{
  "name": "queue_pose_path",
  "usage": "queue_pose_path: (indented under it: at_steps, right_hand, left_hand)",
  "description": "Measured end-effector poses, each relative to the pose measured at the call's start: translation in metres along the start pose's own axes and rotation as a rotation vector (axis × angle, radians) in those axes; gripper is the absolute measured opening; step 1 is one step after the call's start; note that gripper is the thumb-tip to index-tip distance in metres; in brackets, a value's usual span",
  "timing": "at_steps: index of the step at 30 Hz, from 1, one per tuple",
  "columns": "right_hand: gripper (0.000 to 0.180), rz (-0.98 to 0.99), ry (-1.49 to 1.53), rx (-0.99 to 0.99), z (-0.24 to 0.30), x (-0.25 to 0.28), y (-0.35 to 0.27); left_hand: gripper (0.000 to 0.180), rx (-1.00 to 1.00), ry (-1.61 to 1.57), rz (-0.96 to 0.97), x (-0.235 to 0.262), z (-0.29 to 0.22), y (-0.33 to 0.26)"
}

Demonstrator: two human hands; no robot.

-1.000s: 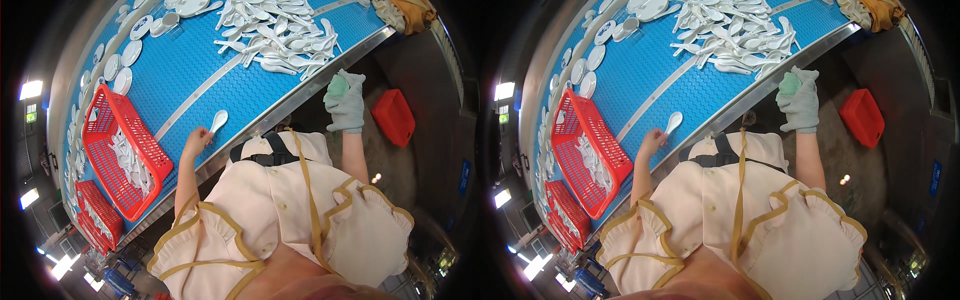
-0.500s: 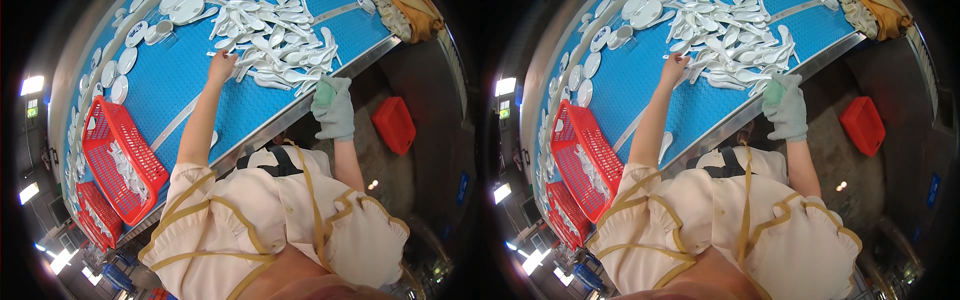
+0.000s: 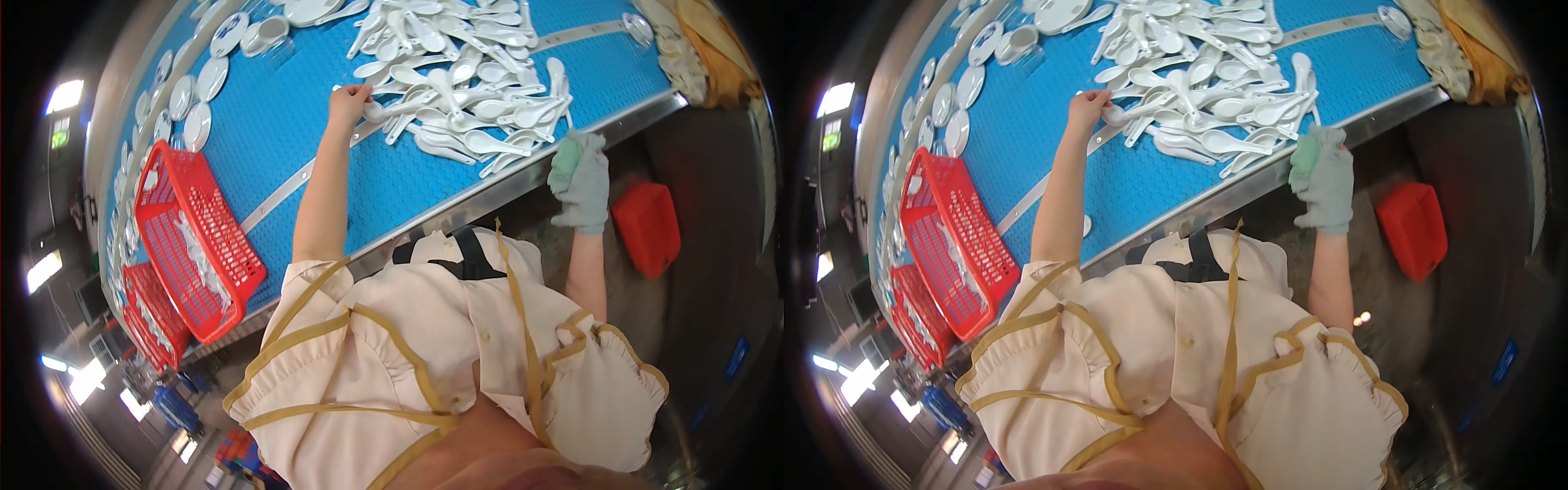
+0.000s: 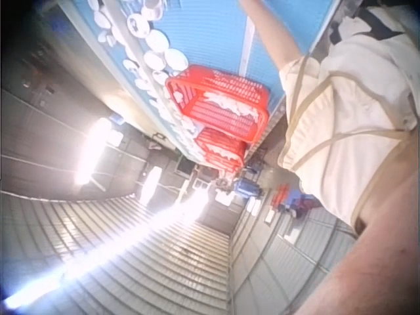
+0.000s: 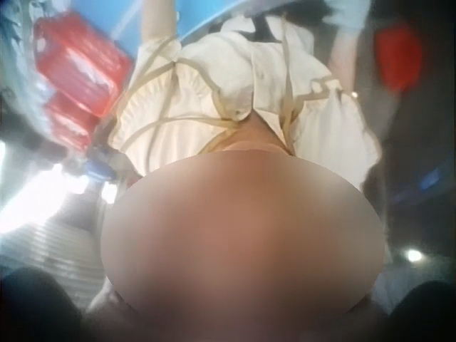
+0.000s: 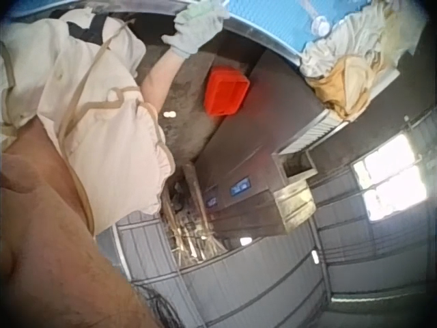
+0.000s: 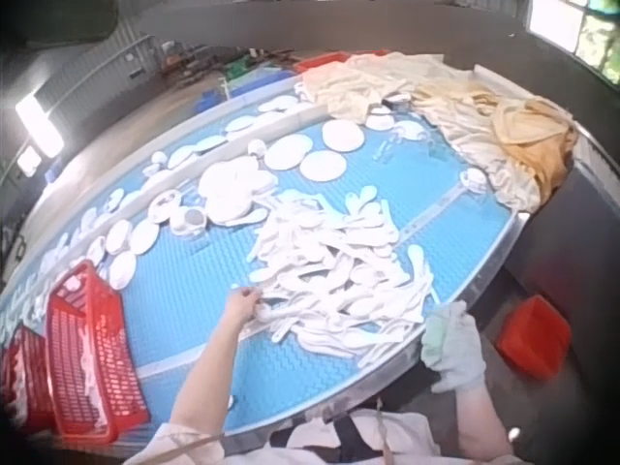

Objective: The person picks up white spoons from a table, wipes them with a cloth, and places them into a red basket.

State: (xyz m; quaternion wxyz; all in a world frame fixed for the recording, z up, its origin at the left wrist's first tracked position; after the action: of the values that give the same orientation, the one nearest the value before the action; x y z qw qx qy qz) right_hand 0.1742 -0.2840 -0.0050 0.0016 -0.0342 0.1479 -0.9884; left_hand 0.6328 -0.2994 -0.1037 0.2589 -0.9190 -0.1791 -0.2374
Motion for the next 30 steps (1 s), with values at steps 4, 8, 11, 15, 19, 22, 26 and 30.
queue_pose_path:
  at_steps: [4,8,11,15,19,22,26,30]
  right_hand:
    - [0.028,0.187,0.035,-0.114,-0.003,-0.045,0.068]
    - [0.038,0.137,-0.470,-0.089,0.038,-0.112,0.103]
    - [0.055,0.328,-0.715,-0.048,0.031,-0.163,0.133]
    - [0.052,0.550,-1.093,0.277,0.006,-0.222,0.169]
    - [0.034,0.675,-1.415,0.557,0.001,-0.252,0.159]
    - [0.025,0.739,-1.540,0.815,0.009,-0.260,0.131]
    - [0.022,0.643,-1.406,0.626,0.019,-0.245,0.122]
    - [0.022,0.719,-1.472,0.704,-0.011,-0.232,0.127]
  left_hand:
    - [0.020,0.060,-0.046,-0.078,0.037,0.025,-0.028]
    - [0.019,0.122,-0.151,-0.132,0.061,0.038,-0.060]
    - [0.019,0.191,-0.207,-0.126,0.072,0.045,-0.081]
    - [0.023,0.224,-0.185,-0.106,0.083,0.053,-0.102]
    - [0.020,0.155,-0.117,-0.065,0.083,0.042,-0.119]
    - [0.020,0.124,-0.063,0.032,0.068,0.045,-0.119]
    - [0.018,0.059,0.099,0.099,0.052,0.032,-0.126]
    - [0.018,0.046,0.117,0.102,0.049,0.024,-0.124]
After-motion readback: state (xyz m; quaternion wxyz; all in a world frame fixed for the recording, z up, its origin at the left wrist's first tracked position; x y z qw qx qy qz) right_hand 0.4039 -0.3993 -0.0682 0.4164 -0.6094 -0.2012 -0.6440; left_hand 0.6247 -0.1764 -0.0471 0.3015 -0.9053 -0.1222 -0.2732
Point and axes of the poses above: each hand's wrist, its own y-axis towards the middle knuckle, its own x-axis out of the back of the hand, z = x × y, the point moved 10 cm from there along y, towards the middle knuckle, and after that the axes turned 3 degrees about y, right-handed, at the moved point
